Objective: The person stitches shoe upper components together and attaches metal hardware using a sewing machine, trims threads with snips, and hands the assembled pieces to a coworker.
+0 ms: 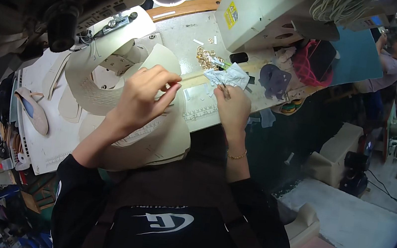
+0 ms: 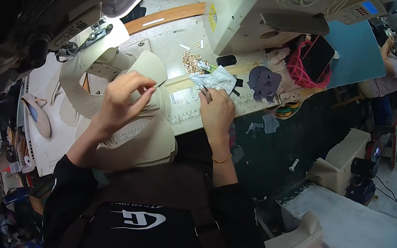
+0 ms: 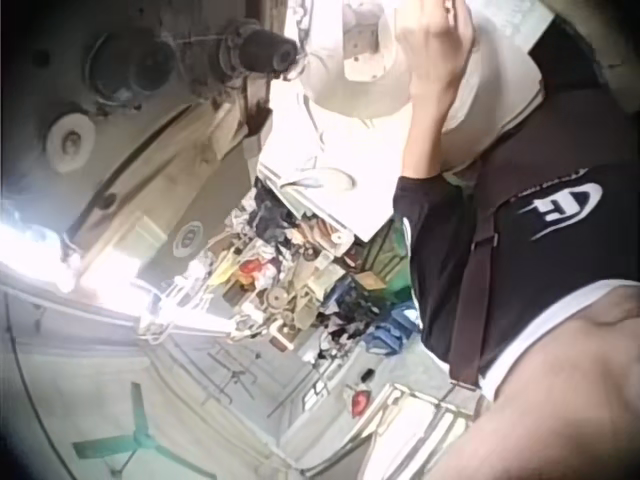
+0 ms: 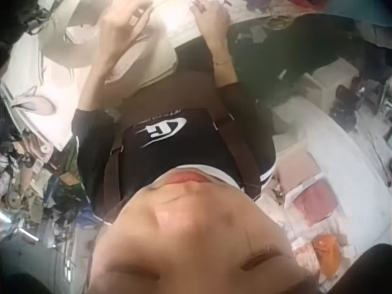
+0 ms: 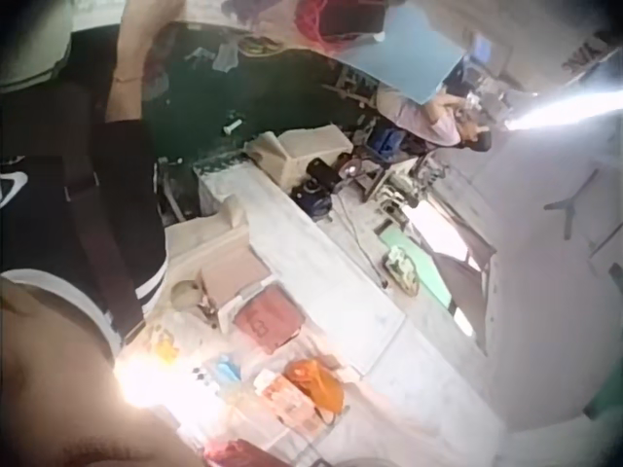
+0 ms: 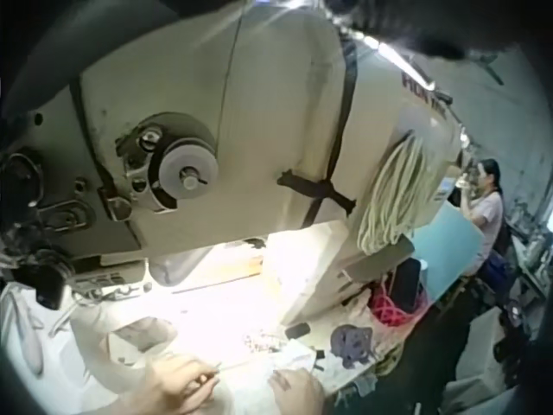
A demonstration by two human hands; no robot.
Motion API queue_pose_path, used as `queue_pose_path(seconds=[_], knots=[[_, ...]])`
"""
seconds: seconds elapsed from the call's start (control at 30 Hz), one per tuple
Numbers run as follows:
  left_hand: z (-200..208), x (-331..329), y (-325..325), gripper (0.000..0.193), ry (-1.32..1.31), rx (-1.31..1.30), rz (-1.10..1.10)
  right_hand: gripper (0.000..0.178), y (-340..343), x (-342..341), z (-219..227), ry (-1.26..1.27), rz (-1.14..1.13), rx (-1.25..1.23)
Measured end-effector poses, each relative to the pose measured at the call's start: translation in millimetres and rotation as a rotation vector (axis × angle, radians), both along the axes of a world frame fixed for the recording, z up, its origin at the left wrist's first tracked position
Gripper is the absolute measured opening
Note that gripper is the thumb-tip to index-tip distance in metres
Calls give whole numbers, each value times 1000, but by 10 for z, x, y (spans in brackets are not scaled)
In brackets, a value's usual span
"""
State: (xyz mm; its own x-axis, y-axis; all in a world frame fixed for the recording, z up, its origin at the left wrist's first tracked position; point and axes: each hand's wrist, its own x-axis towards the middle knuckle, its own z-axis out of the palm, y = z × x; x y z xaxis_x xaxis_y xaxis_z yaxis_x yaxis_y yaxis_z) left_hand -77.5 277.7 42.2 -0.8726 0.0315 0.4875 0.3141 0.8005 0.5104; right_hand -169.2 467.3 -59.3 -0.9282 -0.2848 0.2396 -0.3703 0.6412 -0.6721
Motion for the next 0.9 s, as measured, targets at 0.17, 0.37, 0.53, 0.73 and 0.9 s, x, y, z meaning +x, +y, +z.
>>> queue_pose_path(seconds=[0.17,0.37,0.53,0.73,0.9], knots=[[-262,-185,-18,11,-115,-6,25,17,-4,-33,44,-30,24,126],[-501,-391,-57,9,-248,-86,60,14,-6,-135,-60,-85,71,84],[-702,-677,52,9,-235,-129,-10,10,106,-40,107,-124,36,-343],[-758,-986,60,10,-201,-204,8,8,169,-19,213,-335,-109,-756],[-867,-1090,56,9,-153,-445,-26,14,194,-43,164,-319,-106,-743]])
